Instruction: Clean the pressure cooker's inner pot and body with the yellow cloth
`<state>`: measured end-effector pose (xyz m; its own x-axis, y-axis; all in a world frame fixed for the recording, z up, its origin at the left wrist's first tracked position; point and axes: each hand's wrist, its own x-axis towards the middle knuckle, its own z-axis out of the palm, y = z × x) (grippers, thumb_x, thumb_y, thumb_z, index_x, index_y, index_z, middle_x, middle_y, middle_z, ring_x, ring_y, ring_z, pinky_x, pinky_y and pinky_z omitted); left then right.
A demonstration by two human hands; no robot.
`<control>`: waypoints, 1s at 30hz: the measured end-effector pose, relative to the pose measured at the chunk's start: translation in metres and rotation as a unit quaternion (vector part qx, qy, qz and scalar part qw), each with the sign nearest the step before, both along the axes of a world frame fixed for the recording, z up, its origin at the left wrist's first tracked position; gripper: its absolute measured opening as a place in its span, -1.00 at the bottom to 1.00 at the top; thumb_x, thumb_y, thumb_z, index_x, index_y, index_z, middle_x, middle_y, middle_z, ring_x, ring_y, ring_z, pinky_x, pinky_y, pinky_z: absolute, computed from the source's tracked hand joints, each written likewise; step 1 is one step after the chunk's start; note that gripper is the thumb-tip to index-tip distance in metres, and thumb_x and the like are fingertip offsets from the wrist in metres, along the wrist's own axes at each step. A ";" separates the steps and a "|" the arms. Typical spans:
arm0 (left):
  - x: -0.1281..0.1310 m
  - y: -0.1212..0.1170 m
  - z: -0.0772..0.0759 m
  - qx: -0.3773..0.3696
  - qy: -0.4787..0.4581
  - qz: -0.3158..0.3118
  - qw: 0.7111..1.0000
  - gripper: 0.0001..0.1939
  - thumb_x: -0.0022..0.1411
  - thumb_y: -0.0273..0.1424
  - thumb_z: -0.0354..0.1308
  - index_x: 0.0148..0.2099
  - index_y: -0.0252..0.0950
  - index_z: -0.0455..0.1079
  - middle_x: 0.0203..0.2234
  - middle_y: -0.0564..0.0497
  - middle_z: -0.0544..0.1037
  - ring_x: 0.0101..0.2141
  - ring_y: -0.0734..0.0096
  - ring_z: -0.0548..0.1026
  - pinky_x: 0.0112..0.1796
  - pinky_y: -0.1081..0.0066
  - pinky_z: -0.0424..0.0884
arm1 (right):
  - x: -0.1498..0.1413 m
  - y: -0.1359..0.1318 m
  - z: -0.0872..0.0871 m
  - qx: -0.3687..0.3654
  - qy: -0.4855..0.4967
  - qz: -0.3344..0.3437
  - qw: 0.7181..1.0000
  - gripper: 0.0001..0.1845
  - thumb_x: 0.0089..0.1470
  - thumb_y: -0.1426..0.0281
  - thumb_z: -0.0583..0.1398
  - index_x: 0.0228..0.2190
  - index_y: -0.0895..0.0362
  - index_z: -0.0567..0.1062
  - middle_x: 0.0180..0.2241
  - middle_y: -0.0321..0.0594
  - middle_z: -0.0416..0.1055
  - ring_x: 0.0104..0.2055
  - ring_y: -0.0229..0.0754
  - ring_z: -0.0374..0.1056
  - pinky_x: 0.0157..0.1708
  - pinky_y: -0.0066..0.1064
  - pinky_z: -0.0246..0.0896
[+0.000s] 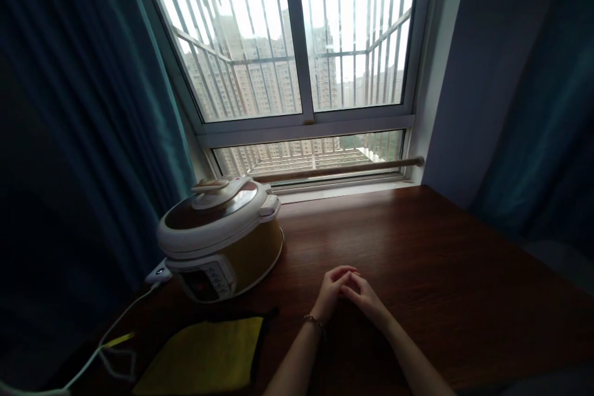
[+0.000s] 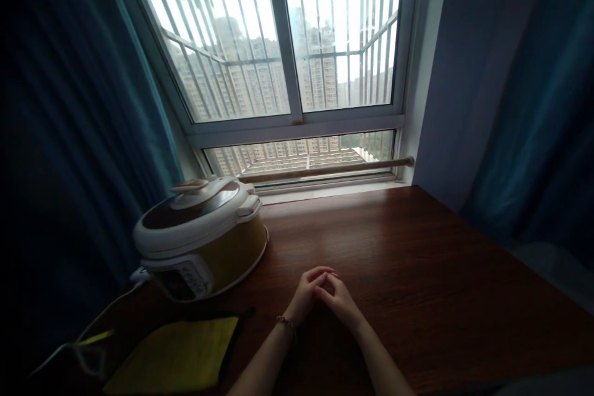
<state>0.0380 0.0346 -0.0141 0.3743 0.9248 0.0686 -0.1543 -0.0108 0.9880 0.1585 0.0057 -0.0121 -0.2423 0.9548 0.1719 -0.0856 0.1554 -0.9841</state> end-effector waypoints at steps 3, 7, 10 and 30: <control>0.000 0.003 -0.002 -0.007 0.001 -0.014 1.000 -0.63 0.00 -0.23 0.22 -0.18 -0.37 0.46 -0.31 -0.11 0.55 -0.28 0.25 0.49 -0.25 0.35 0.38 | 0.003 0.005 -0.007 -0.025 -0.005 -0.021 0.999 -0.56 -0.07 0.04 0.19 -0.42 0.20 0.46 -0.34 -0.11 0.45 -0.20 -0.03 0.38 -0.16 -0.21 0.27; 0.002 0.005 -0.004 -0.007 -0.006 -0.024 1.000 -0.66 0.02 -0.27 0.21 -0.16 -0.35 0.45 -0.31 -0.08 0.55 -0.26 0.28 0.48 -0.22 0.37 0.36 | 0.004 0.009 -0.013 -0.049 0.020 -0.002 0.999 -0.55 -0.06 0.03 0.18 -0.39 0.20 0.45 -0.38 -0.15 0.45 -0.27 -0.07 0.39 -0.20 -0.22 0.29; 0.003 0.005 -0.004 -0.004 -0.006 -0.026 1.000 -0.67 0.01 -0.30 0.20 -0.17 -0.36 0.45 -0.31 -0.08 0.54 -0.25 0.27 0.48 -0.20 0.37 0.35 | 0.004 0.010 -0.018 -0.080 0.058 0.009 0.995 -0.56 -0.10 0.07 0.23 -0.32 0.19 0.46 -0.35 -0.16 0.45 -0.25 -0.07 0.39 -0.17 -0.20 0.29; 0.004 0.004 0.001 0.001 0.010 -0.025 1.000 -0.66 -0.08 -0.36 0.19 -0.20 -0.38 0.44 -0.32 -0.09 0.54 -0.28 0.27 0.47 -0.23 0.36 0.35 | 0.004 0.012 -0.021 -0.138 0.137 0.024 0.981 -0.60 -0.17 0.14 0.30 -0.37 0.21 0.50 -0.38 -0.20 0.44 -0.28 -0.13 0.40 -0.14 -0.16 0.28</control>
